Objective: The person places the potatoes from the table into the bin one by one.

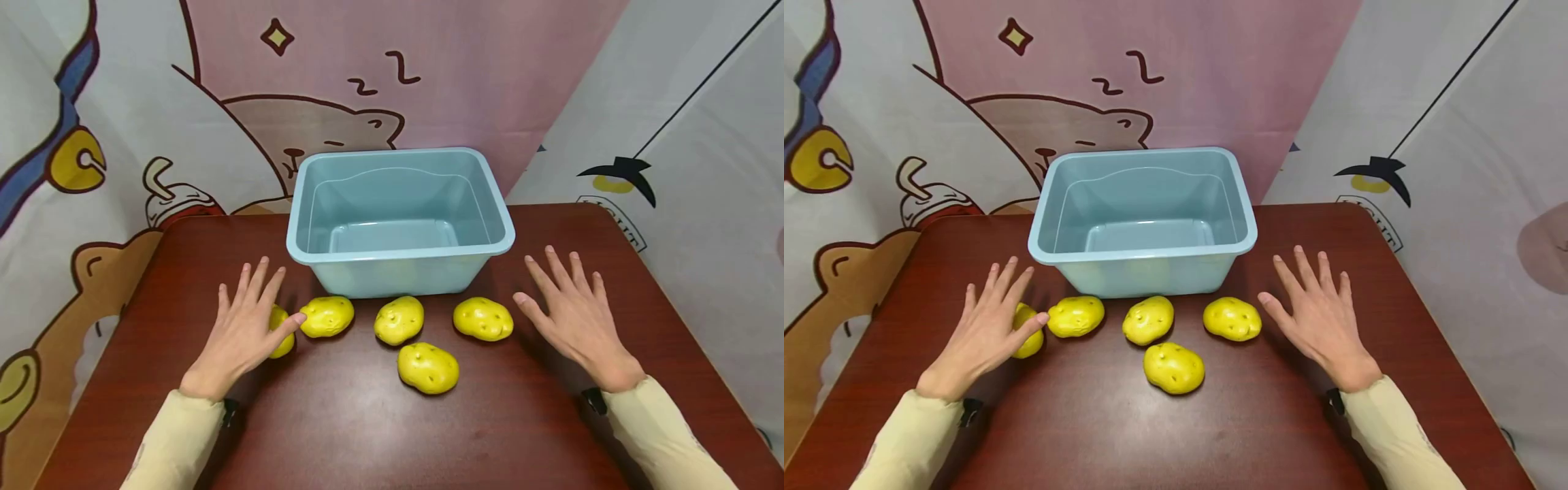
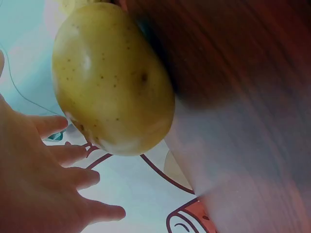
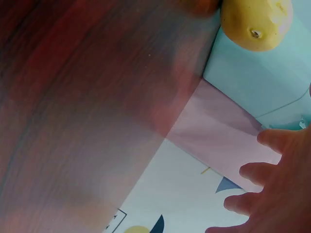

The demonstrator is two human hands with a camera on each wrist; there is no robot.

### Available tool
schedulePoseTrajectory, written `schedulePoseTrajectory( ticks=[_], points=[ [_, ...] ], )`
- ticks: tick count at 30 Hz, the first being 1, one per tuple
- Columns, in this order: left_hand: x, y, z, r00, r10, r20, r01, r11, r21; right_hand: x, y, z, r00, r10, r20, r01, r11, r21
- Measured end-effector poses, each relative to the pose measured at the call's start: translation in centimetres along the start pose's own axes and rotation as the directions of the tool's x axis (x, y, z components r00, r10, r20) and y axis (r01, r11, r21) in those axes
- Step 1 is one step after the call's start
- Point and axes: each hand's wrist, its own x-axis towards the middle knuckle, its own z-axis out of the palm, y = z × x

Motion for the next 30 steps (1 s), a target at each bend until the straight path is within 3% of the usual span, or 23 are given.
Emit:
schedulePoseTrajectory(
  ticks=[7,18,30],
  points=[
    [0.3,0.4,-0.4,1.0,0.006,-0.023,-0.006,1.0,0.006,-0.4,-0.1,-0.3,1.0,-0.016,-0.012,0.016,1.0,0.006],
    [0.8,1.5,-1.9,0.991,0.042,-0.13,-0.05,0.997,-0.059,-1.1,-0.9,-0.3,0.999,-0.035,0.011,0.035,0.998,0.049],
    [2.7,3.3,-3.7,0.982,0.032,-0.186,-0.057,0.989,-0.133,-1.4,-2.2,-0.1,0.997,-0.069,0.04,0.066,0.995,0.074]
  ],
)
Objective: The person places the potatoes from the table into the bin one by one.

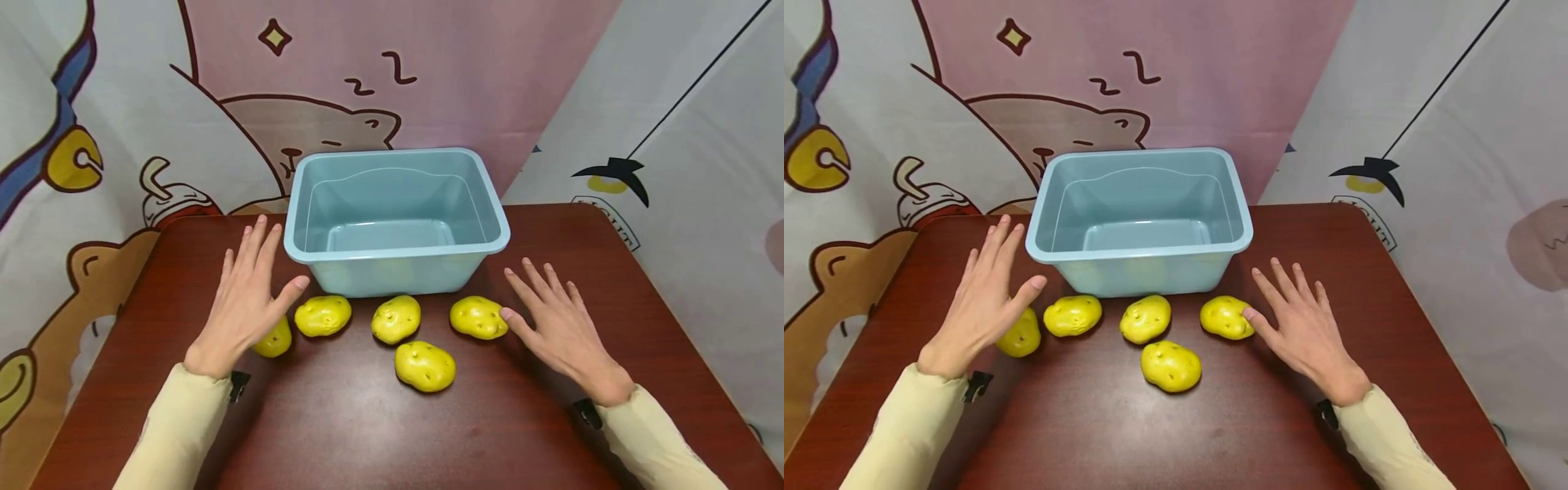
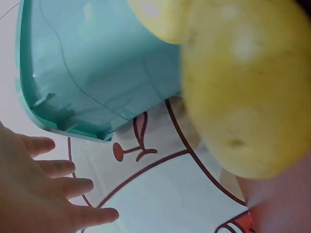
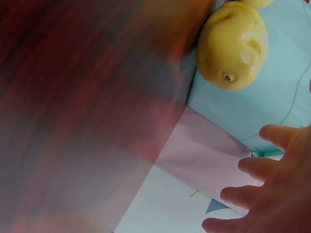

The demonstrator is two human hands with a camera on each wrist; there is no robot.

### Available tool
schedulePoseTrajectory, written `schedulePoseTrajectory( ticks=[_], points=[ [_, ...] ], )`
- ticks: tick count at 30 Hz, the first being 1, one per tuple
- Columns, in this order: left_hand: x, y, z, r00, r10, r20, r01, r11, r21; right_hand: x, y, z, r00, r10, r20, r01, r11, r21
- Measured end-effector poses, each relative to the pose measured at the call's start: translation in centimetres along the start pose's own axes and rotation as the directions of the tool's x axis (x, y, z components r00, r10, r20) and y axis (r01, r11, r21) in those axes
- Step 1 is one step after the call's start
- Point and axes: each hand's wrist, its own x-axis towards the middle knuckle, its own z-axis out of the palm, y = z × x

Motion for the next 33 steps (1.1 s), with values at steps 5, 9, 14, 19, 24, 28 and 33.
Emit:
schedulePoseTrajectory(
  ticks=[5,9,14,19,24,28,33],
  points=[
    [0.9,0.7,0.2,1.0,0.009,-0.004,-0.009,1.0,-0.014,-0.2,-0.3,0.3,1.0,-0.018,0.007,0.018,1.0,0.015],
    [1.4,1.2,0.3,1.0,0.005,-0.023,-0.005,1.0,-0.016,-0.2,-0.6,0.6,0.999,-0.033,0.018,0.032,0.999,0.039],
    [2.2,1.6,0.2,0.999,-0.025,-0.028,0.024,0.999,-0.037,-0.1,-0.9,1.0,0.998,-0.034,0.053,0.03,0.996,0.083],
    [2.7,1.8,0.3,0.998,-0.058,-0.012,0.058,0.997,-0.057,0.2,-1.1,1.1,0.994,-0.031,0.105,0.013,0.986,0.168],
    [2.8,1.7,0.5,0.997,-0.08,0.024,0.081,0.995,-0.064,0.6,-1.4,1.4,0.989,-0.035,0.145,0.007,0.982,0.191],
    [2.8,1.7,0.6,0.996,-0.08,0.041,0.082,0.994,-0.065,0.7,-1.4,1.8,0.986,-0.039,0.162,0.007,0.981,0.196],
    [2.8,1.7,0.7,0.996,-0.075,0.046,0.078,0.995,-0.061,0.7,-1.4,2.2,0.984,-0.049,0.174,0.013,0.98,0.199]
  ],
)
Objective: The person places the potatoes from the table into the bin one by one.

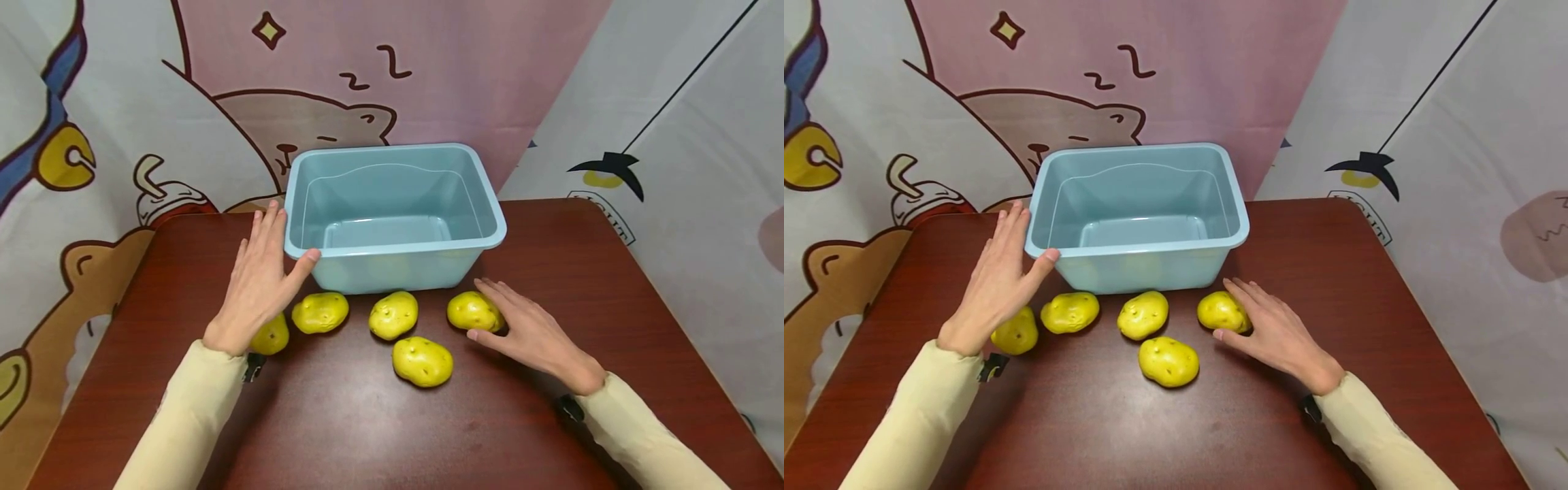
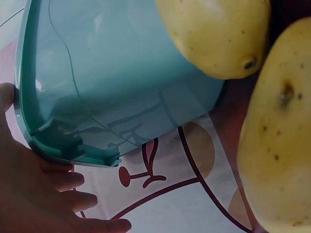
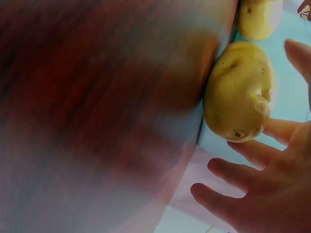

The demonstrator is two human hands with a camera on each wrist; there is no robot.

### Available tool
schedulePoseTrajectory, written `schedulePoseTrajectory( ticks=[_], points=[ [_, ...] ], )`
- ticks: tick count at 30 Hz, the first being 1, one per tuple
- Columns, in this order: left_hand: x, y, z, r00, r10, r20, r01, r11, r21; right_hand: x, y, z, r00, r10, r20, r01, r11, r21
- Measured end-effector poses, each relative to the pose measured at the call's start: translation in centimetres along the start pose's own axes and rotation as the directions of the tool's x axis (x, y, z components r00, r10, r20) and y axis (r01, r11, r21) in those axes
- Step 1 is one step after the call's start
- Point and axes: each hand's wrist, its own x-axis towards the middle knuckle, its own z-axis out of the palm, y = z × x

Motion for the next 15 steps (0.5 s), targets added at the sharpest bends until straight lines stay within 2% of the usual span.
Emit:
schedulePoseTrajectory(
  ticks=[15],
  points=[
    [-0.07,-0.14,0.23,1.0,0.014,-0.014,-0.014,1.0,0.016,0.18,0.05,0.55,0.999,-0.032,-0.037,0.033,0.999,0.011]
  ],
)
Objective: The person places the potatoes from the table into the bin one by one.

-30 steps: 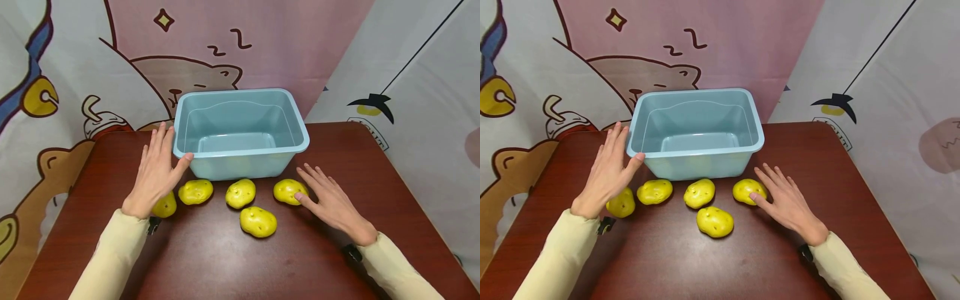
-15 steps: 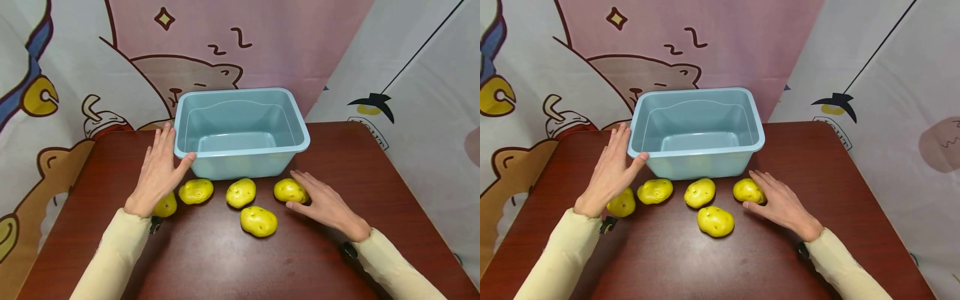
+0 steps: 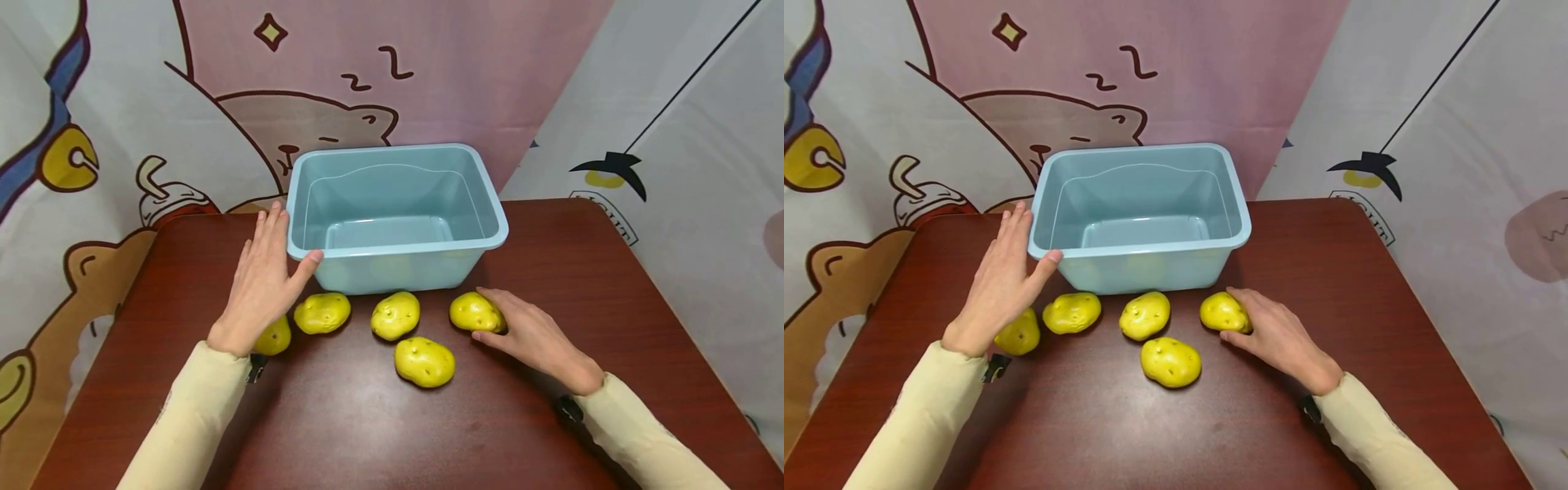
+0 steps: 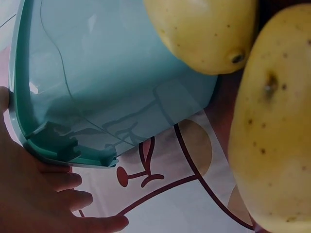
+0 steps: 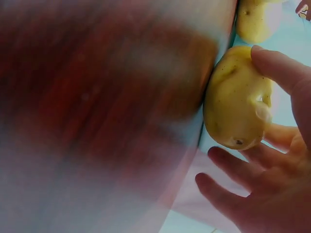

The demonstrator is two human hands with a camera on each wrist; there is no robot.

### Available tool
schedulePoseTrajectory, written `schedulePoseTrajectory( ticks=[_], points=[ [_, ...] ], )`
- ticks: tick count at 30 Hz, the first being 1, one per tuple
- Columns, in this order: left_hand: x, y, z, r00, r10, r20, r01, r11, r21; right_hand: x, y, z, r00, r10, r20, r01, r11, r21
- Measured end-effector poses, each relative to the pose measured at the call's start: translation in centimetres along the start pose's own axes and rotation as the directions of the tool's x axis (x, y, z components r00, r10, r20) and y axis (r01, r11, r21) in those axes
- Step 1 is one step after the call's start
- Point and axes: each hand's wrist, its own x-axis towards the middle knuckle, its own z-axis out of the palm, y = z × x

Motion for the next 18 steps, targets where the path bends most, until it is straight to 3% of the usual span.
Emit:
schedulePoseTrajectory(
  ticks=[8,18],
  points=[
    [0.0,-0.1,0.1,1.0,0.009,-0.005,-0.009,1.0,0.009,-0.5,-0.5,-0.4,0.996,-0.008,-0.085,0.013,0.999,0.053],
    [0.0,-0.1,0.0,1.0,0.014,0.001,-0.014,0.999,0.032,-1.6,-2.3,-2.4,0.985,-0.018,-0.17,0.024,0.999,0.036]
  ],
)
